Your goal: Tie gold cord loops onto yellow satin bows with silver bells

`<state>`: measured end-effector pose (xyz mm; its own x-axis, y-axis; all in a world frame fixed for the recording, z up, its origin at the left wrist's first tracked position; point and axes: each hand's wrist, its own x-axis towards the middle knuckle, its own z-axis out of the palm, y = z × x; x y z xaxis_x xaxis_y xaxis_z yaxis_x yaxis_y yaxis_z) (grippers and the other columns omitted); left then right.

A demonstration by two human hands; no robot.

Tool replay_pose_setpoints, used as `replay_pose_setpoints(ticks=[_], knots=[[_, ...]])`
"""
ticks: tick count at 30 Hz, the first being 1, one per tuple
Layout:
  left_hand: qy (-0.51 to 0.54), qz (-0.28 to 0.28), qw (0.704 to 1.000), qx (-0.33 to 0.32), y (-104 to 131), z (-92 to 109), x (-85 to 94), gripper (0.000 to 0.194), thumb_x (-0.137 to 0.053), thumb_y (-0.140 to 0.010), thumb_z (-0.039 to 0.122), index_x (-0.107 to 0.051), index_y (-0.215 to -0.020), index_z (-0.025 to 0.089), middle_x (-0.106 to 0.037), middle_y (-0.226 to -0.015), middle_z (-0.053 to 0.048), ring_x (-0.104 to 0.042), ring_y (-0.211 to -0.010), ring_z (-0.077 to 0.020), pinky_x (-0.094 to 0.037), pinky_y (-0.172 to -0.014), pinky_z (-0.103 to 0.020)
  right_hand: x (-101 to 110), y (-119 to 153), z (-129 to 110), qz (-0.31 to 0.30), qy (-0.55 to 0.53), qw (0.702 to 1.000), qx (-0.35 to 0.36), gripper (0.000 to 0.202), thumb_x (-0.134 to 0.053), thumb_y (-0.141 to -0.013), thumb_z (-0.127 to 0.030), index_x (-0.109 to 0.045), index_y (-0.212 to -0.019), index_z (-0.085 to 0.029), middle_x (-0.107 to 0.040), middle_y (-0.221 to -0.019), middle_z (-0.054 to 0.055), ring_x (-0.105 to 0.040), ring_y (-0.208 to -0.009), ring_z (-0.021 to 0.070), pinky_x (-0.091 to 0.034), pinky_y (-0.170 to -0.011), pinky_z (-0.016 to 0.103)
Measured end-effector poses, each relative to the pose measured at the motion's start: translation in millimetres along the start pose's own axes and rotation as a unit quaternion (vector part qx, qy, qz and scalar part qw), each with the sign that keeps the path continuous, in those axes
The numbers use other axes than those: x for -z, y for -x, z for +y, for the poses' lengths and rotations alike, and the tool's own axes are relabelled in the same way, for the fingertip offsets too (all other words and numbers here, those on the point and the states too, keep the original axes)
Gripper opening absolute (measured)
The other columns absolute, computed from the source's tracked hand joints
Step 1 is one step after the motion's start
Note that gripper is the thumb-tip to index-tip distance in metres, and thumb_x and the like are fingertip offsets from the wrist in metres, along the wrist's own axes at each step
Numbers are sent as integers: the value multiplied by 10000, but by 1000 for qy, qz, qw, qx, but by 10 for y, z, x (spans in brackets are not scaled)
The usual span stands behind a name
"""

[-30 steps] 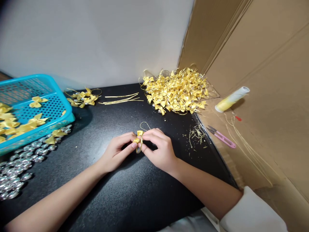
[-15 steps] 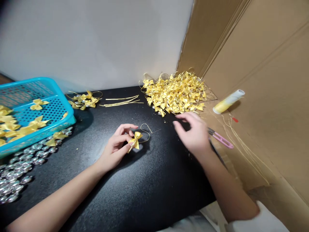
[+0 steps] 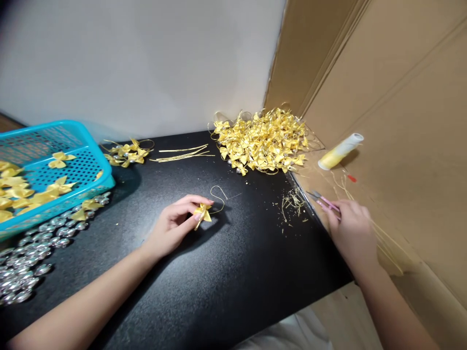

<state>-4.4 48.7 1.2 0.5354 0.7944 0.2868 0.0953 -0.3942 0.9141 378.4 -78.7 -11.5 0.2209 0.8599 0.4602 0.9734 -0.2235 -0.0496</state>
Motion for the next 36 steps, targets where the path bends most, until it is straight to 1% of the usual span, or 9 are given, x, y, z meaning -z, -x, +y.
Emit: replay_pose_setpoints(ticks=[2, 4, 6, 9, 11, 13, 22, 29, 36], knots=[[-2, -10, 1000, -12, 4, 3, -6, 238, -602, -909, 303, -691, -727, 178, -737, -1052, -107, -657, -928, -213, -485, -847, -381, 41, -38, -138, 2, -53, 998, -44, 409, -422, -953, -519, -638, -926, -173, -698, -855, 145, -653, -788, 302, -502, -700, 422], [-4, -15, 1000, -21, 7, 4, -14, 227, -603, -911, 307, -703, -752, 179, -737, -1060, -109, -662, -935, -215, -489, -860, -388, 111, -62, -397, -24, -134, 988, -70, 357, -444, -950, -483, -614, -999, -173, -721, -925, 141, -686, -814, 285, -528, -686, 397], [-9, -18, 999, -26, 10, 9, -19, 217, -604, -911, 302, -710, -767, 179, -737, -1061, -111, -665, -938, -216, -490, -867, -392, 177, -71, -748, -82, -224, 971, -17, 261, -420, -971, -376, -593, -1037, -190, -724, -989, 126, -704, -853, 253, -548, -694, 363], [-16, -26, 999, -32, 13, 27, -21, 202, -606, -909, 287, -719, -782, 178, -739, -1060, -113, -668, -941, -217, -491, -862, -390, 211, -74, -1274, -137, -343, 926, 79, 150, -458, -965, -281, -580, -1015, -211, -710, -945, 83, -708, -816, 199, -568, -710, 307], [-18, -34, 999, -38, 12, 40, -21, 191, -605, -908, 276, -725, -796, 177, -739, -1062, -116, -673, -945, -221, -489, -860, -391, 187, -78, -1516, -130, -358, 917, 114, 98, -491, -955, -251, -576, -982, -209, -688, -876, 63, -691, -790, 190, -562, -706, 294], [-22, -40, 998, -47, 9, 48, -26, 180, -605, -908, 264, -730, -810, 178, -741, -1061, -116, -676, -940, -224, -487, -852, -390, 152, -85, -1645, -116, -352, 919, 132, 73, -510, -950, -237, -573, -964, -203, -664, -823, 47, -666, -748, 183, -545, -683, 286], [-40, -77, 992, -96, 15, 46, -75, 107, -630, -885, 160, -733, -874, 185, -740, -1075, -78, -653, -900, -170, -468, -824, -325, 62, -95, -1670, -117, -354, 911, 177, 90, -476, -982, -259, -537, -957, -197, -619, -767, 24, -601, -674, 160, -480, -609, 259], [-34, -71, 993, -87, 22, 38, -74, 109, -630, -882, 155, -729, -859, 193, -740, -1079, -74, -649, -883, -173, -476, -804, -327, 28, -73, -1642, -101, -359, 907, 193, 96, -471, -990, -276, -523, -1029, -205, -605, -775, 19, -587, -677, 162, -475, -613, 267], [-31, -71, 994, -79, 11, 51, -70, 122, -618, -890, 186, -732, -848, 194, -744, -1066, -92, -658, -875, -192, -491, -792, -350, 30, -74, -1647, -79, -337, 913, 213, 105, -450, -997, -275, -528, -1026, -211, -625, -774, 25, -594, -671, 170, -478, -612, 281]])
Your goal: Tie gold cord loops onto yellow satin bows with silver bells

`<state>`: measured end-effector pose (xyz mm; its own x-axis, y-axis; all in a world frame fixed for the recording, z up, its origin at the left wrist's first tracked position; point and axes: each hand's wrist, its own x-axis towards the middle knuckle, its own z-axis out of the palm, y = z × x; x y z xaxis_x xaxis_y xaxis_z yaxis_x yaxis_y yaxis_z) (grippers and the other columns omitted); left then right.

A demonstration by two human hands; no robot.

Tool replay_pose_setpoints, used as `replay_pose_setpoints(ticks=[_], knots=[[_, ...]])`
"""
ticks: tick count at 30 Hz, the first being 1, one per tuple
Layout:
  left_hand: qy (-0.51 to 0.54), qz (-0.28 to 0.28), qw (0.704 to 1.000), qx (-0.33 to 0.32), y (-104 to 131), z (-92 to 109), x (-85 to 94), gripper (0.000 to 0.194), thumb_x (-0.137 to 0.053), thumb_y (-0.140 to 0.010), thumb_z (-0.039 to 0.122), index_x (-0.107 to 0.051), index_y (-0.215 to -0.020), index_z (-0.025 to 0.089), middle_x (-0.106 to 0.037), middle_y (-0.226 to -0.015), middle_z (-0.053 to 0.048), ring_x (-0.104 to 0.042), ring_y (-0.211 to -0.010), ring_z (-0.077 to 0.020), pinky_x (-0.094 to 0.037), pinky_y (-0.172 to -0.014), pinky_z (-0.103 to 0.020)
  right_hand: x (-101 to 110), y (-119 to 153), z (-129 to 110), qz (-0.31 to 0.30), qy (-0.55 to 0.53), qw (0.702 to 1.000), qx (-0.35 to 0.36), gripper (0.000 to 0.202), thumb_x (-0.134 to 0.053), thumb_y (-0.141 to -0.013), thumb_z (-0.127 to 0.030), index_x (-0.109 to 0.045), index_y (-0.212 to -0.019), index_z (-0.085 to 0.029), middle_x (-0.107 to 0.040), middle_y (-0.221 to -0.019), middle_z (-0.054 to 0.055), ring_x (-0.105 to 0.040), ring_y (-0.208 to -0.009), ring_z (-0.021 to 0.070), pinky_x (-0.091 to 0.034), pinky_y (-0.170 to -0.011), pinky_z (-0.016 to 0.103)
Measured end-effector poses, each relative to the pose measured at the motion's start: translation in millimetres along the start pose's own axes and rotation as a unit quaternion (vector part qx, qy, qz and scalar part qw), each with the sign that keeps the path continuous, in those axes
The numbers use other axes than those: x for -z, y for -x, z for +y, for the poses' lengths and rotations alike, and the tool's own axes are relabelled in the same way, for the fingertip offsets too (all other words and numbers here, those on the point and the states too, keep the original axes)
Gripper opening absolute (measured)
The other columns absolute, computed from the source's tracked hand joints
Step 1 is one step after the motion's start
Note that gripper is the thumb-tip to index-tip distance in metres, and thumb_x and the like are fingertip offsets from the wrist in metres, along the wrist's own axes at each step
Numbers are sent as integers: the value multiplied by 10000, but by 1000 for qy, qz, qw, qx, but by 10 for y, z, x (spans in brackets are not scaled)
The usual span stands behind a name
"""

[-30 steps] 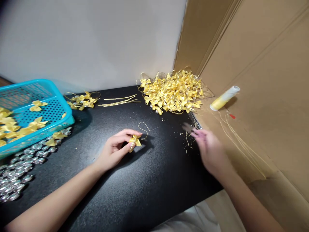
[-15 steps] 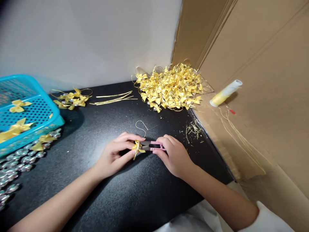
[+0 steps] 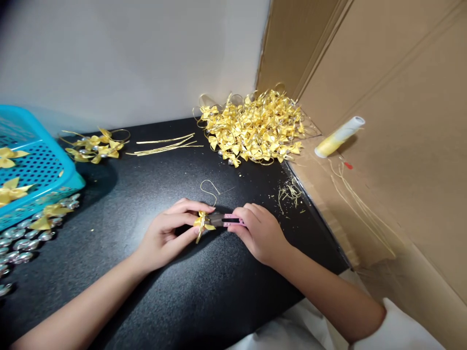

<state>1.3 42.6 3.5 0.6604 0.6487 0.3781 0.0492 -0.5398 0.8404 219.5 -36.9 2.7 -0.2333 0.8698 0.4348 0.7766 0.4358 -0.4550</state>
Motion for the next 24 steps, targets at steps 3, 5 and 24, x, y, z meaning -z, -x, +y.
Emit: replay_pose_setpoints(ticks=[3, 5, 24], knots=[[-1, -1, 1000, 0, -3, 1, 3, 127, -616, -891, 187, -734, -845, 193, -745, -1061, -93, -659, -873, -195, -491, -791, -351, -5, 7, 8, -3, 3, 1000, -4, 115, -460, -989, -275, -548, -1024, -209, -635, -776, 31, -599, -681, 179, -478, -619, 292], [0, -1, 1000, -3, 0, -2, 5, 120, -620, -887, 178, -732, -848, 192, -744, -1066, -90, -658, -880, -190, -488, -801, -347, -6, 8, 12, -2, 4, 1000, -1, 124, -455, -993, -279, -551, -1023, -207, -635, -774, 33, -596, -682, 179, -474, -615, 292], [5, -16, 1000, 8, -25, 12, 24, 133, -610, -895, 198, -734, -848, 196, -753, -1052, -92, -676, -892, -203, -490, -829, -362, -30, -27, -13, 3, 41, 999, 17, 286, -381, -1023, -351, -600, -927, -194, -630, -713, 35, -544, -628, 183, -433, -596, 307]])
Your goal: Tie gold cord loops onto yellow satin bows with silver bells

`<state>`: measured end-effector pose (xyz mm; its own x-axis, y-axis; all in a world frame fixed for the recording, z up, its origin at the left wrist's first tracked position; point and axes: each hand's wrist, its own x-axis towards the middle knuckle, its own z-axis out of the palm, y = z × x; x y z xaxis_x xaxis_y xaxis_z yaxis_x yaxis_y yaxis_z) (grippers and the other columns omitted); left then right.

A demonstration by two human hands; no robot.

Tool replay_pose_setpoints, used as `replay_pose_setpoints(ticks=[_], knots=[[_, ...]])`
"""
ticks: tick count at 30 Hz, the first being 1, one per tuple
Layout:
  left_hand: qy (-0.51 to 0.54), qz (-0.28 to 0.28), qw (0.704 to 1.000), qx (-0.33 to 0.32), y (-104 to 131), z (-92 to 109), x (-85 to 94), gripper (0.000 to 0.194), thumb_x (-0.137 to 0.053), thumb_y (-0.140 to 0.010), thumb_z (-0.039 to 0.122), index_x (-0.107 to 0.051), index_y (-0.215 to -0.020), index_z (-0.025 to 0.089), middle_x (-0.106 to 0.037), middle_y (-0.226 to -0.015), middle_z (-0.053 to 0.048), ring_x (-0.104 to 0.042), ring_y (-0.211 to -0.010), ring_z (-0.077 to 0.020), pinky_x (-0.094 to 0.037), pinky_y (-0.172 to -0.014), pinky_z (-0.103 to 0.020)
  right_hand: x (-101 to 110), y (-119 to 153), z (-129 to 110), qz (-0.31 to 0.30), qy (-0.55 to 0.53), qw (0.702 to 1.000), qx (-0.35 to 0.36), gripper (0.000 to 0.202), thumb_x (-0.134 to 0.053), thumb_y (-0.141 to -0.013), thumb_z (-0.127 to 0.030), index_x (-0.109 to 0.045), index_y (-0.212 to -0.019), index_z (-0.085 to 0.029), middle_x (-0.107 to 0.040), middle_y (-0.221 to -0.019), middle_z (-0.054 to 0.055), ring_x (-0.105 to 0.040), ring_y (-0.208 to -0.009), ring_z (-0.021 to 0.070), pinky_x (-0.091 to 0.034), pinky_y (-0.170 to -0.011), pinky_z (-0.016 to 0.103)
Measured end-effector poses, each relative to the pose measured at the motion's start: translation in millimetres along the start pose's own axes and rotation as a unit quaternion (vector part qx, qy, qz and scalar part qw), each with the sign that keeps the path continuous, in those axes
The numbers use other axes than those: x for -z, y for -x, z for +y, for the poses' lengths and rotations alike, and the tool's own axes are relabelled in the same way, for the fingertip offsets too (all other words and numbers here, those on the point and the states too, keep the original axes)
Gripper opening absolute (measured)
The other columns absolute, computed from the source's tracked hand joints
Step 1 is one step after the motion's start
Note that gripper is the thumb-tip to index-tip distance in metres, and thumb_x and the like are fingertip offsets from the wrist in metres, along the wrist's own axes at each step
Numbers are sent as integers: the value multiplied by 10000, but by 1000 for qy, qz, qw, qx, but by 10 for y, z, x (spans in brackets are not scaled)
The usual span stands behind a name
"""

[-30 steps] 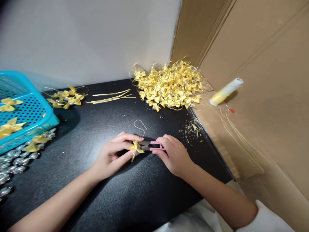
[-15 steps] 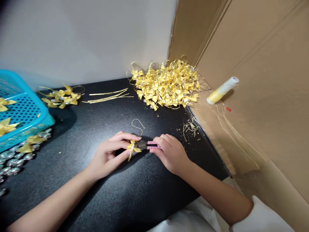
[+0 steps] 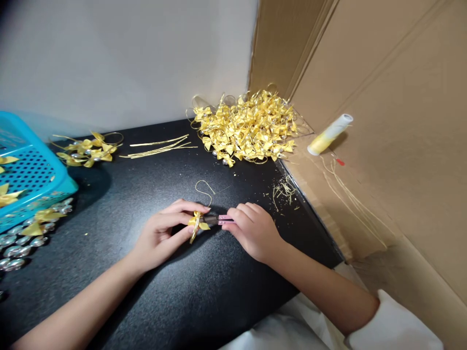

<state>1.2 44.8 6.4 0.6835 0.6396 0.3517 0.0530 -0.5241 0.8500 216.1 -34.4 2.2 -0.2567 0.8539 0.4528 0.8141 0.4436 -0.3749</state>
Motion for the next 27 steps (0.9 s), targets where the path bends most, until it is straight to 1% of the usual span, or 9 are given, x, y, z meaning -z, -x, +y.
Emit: replay_pose_setpoints(ticks=[4, 7, 11, 14, 17, 20, 23, 25, 27], knots=[[-9, -5, 1000, 20, -2, 4, 7, 145, -605, -897, 213, -729, -824, 193, -752, -1046, -96, -680, -915, -216, -490, -840, -374, 33, 58, 22, 7, -37, 999, -39, 211, -406, -1011, -287, -594, -955, -208, -656, -765, 31, -610, -692, 176, -478, -639, 293], [-10, 0, 1000, 21, 6, -2, 7, 157, -598, -899, 210, -716, -798, 186, -748, -1048, -98, -676, -919, -212, -490, -829, -364, 177, 182, 170, 24, -31, 994, -105, 180, -450, -988, -293, -611, -988, -213, -690, -849, 42, -647, -733, 177, -495, -655, 292], [-37, 9, 999, 1, 18, -9, -8, 142, -600, -896, 197, -703, -798, 185, -743, -1049, -91, -663, -884, -195, -483, -800, -348, 518, 421, 606, 59, 134, 962, -230, 296, -471, -966, -408, -663, -996, -184, -697, -865, 91, -634, -760, 238, -477, -670, 350], [-71, 28, 997, -19, 21, 8, -25, 111, -606, -887, 204, -699, -826, 193, -736, -988, -75, -651, -847, -191, -479, -773, -340, 724, 600, 951, 58, 270, 926, -258, 392, -468, -958, -473, -697, -982, -156, -691, -902, 131, -611, -845, 297, -465, -773, 435], [-69, 36, 997, -16, 22, 36, -44, 121, -586, -889, 199, -681, -816, 187, -699, -872, -59, -642, -810, -177, -496, -740, -309, 794, 682, 1115, 65, 323, 905, -270, 405, -499, -944, -481, -726, -927, -146, -680, -956, 160, -610, -949, 346, -462, -821, 480], [-53, 27, 998, -16, 23, 45, -63, 93, -589, -868, 169, -657, -805, 178, -667, -841, -54, -635, -780, -161, -511, -709, -281, 766, 565, 960, 99, 305, 912, -254, 338, -556, -916, -442, -716, -1011, -160, -662, -1080, 182, -601, -1032, 370, -450, -875, 512], [-60, 9, 997, -37, 28, 28, -76, 68, -588, -852, 148, -648, -850, 180, -642, -866, -59, -623, -806, -160, -519, -725, -281, 671, 269, 499, 111, 154, 968, -162, 204, -611, -895, -353, -689, -1023, -215, -683, -1039, 120, -631, -992, 293, -460, -898, 464], [-74, -8, 996, -50, 34, 11, -77, 109, -554, -870, 123, -643, -887, 185, -633, -901, -68, -620, -852, -164, -524, -756, -285, 559, 43, 154, 5, 18, 998, -59, 146, -646, -878, -335, -688, -992, -255, -707, -983, 58, -639, -941, 240, -470, -856, 410], [-90, -19, 994, -65, 48, -5, -77, 167, -510, -893, 84, -635, -912, 193, -639, -950, -75, -621, -909, -164, -521, -795, -288, 416, -153, -98, -46, -20, 999, -8, 192, -693, -849, -355, -687, -1008, -247, -715, -969, 46, -626, -929, 229, -451, -817, 392]])
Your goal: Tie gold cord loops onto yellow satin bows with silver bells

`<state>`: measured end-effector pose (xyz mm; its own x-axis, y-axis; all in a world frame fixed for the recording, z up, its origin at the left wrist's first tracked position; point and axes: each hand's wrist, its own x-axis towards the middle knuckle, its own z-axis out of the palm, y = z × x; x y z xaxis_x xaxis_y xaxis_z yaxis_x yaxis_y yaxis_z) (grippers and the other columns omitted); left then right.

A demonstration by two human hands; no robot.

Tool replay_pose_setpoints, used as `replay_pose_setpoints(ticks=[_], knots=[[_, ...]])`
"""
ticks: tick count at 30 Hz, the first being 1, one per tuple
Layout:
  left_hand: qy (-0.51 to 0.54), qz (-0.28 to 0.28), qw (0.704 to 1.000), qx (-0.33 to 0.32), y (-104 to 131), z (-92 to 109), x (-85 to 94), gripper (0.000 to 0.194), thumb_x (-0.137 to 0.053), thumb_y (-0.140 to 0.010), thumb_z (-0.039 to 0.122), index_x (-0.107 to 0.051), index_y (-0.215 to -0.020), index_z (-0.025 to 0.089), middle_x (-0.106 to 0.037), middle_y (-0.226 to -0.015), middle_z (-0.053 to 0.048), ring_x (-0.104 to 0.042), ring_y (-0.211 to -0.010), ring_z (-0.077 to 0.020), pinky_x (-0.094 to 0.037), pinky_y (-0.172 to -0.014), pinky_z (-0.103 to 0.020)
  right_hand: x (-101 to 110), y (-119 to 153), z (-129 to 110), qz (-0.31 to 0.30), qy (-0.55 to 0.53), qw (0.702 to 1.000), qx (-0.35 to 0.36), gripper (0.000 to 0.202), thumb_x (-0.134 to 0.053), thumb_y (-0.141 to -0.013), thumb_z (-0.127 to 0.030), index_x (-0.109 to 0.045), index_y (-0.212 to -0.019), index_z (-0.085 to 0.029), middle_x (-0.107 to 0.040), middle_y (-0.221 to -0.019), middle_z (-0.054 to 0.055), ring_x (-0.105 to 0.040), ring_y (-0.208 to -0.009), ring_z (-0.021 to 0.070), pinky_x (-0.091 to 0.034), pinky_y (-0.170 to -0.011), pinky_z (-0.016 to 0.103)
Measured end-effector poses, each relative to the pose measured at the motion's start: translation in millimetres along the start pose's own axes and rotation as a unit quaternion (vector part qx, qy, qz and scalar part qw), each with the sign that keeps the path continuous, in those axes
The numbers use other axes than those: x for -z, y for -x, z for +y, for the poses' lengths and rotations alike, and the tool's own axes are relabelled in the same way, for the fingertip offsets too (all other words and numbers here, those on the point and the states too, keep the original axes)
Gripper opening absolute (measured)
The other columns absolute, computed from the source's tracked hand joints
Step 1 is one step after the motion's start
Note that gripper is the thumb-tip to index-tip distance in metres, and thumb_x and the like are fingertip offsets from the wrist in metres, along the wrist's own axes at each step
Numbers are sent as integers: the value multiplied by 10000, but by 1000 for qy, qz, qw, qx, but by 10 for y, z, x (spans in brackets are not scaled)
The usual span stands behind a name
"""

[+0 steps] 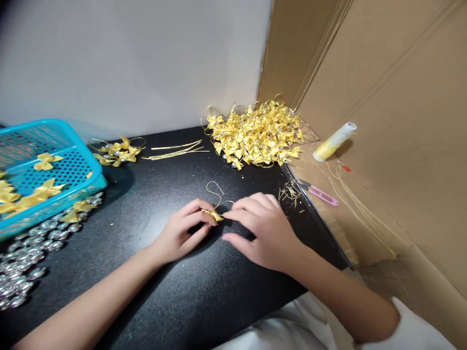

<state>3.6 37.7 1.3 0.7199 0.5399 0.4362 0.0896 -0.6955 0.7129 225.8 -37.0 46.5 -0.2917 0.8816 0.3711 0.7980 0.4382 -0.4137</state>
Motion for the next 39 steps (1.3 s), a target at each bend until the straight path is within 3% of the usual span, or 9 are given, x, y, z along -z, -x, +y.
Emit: replay_pose_setpoints(ticks=[4, 8, 13, 17, 19, 29, 32, 36, 39], knots=[[-12, 46, 999, -19, 52, -26, -39, 157, -527, -899, 56, -574, -871, 204, -671, -995, -66, -629, -915, -155, -506, -802, -286, -252, -231, -105, 3, -25, 1000, -3, 159, -711, -839, -333, -693, -942, -214, -733, -964, 36, -614, -902, 219, -408, -801, 395], [119, 129, 981, 84, 89, -50, -104, 233, -655, -862, 157, -451, -949, 228, -683, -920, -32, -642, -808, -141, -510, -753, -282, -395, -264, -20, 52, -80, 995, -11, 26, -672, -859, -220, -697, -869, -214, -750, -858, 14, -617, -828, 192, -407, -791, 384], [203, 95, 967, 119, 47, -52, -43, 448, -624, -892, 258, -427, -1295, 248, -601, -898, -10, -559, -762, -134, -477, -722, -281, -463, -249, -21, 48, -190, 978, -73, 105, -617, -883, -163, -677, -805, -202, -729, -784, 20, -617, -776, 173, -467, -752, 338], [52, 36, 992, 107, -7, -6, 55, 132, -546, -928, 251, -654, -979, 194, -538, -924, -42, -527, -881, -171, -439, -802, -315, -463, -250, -29, 14, -207, 974, -93, 165, -594, -893, -182, -640, -736, -200, -689, -713, 13, -589, -752, 172, -453, -734, 325], [29, 32, 992, 117, -21, 13, 73, 152, -529, -931, 238, -641, -847, 176, -526, -920, -45, -520, -894, -178, -433, -825, -326, -453, -250, -20, -4, -214, 971, -104, 188, -586, -901, -192, -633, -719, -199, -678, -699, 11, -581, -752, 169, -439, -728, 317], [118, 17, 980, 161, -20, -44, 87, 183, -543, -911, 236, -609, -748, 182, -478, -873, -13, -493, -855, -163, -409, -821, -303, -441, -269, 55, -51, -289, 939, -182, 234, -552, -925, -222, -647, -714, -187, -641, -718, 10, -564, -718, 150, -444, -671, 279], [137, 35, 977, 159, 6, -65, 82, 150, -542, -917, 294, -637, -860, 193, -516, -976, -38, -503, -921, -182, -416, -847, -313, -449, -257, 69, -8, -257, 958, -127, 232, -552, -935, -209, -632, -718, -190, -662, -732, 11, -575, -740, 155, -442, -697, 295], [227, 152, 943, 192, 39, -63, 36, 301, -611, -875, 439, -588, -1054, 198, -556, -964, -41, -520, -796, -155, -451, -711, -272, -432, -215, 99, 117, -108, 987, 17, 123, -582, -931, -170, -672, -855, -204, -717, -798, 13, -577, -790, 171, -399, -766, 352], [315, 93, 905, 272, 19, 9, -25, 309, -647, -854, 460, -604, -908, 159, -575, -737, 0, -496, -597, -105, -441, -574, -230, -425, -179, 113, 157, -18, 983, 92, 116, -614, -912, -140, -685, -958, -220, -741, -843, 3, -565, -791, 172, -377, -764, 366]])
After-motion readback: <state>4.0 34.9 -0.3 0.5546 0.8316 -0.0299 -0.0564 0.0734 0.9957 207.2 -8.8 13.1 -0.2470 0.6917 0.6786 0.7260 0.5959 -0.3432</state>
